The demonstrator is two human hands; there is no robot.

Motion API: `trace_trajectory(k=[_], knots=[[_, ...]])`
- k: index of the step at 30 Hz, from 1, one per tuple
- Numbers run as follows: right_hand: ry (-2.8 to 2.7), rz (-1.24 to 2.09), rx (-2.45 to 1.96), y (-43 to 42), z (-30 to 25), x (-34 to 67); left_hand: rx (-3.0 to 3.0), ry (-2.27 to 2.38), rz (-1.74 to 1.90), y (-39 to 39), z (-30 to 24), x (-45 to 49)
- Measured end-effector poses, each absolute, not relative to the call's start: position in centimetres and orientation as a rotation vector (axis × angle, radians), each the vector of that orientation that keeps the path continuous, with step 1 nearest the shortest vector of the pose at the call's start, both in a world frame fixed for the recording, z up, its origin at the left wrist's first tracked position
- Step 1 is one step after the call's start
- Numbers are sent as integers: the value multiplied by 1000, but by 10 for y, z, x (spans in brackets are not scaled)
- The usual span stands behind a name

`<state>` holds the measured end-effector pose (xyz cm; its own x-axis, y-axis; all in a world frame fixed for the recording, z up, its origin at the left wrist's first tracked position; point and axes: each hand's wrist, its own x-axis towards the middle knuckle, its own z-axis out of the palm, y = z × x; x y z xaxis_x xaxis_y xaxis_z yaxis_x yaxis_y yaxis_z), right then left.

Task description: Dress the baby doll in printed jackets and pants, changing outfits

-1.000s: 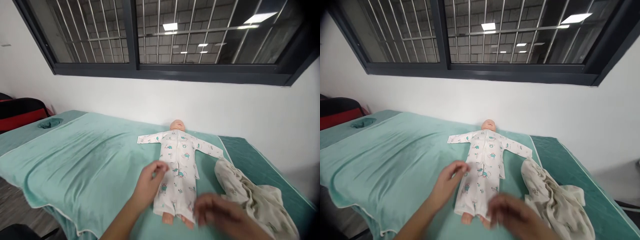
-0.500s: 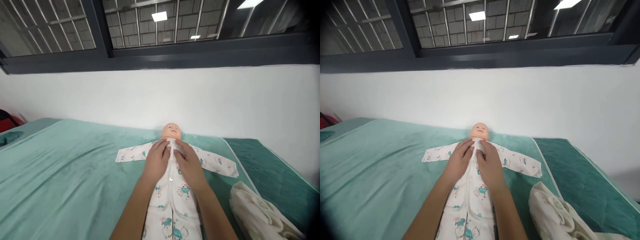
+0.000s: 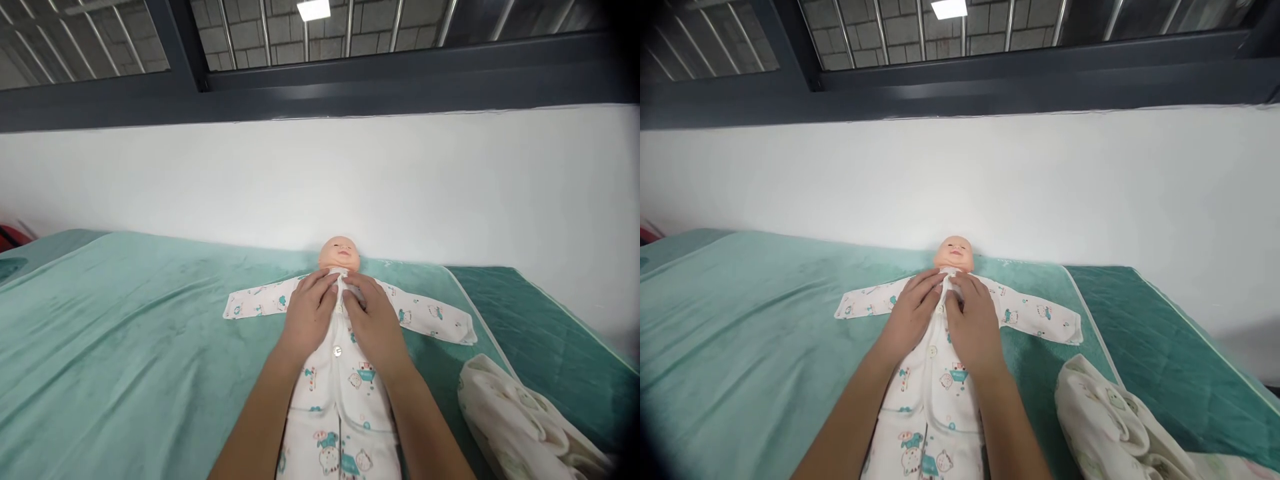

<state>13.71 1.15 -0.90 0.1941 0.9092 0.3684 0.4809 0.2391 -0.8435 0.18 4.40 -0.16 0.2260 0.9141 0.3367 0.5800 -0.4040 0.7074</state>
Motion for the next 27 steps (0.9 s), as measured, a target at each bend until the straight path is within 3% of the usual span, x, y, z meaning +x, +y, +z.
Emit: trace_trajectory(k=[27], knots=[[-1573,525,-1534,11,-6,137,2172,1362,902,43,-4,-2]])
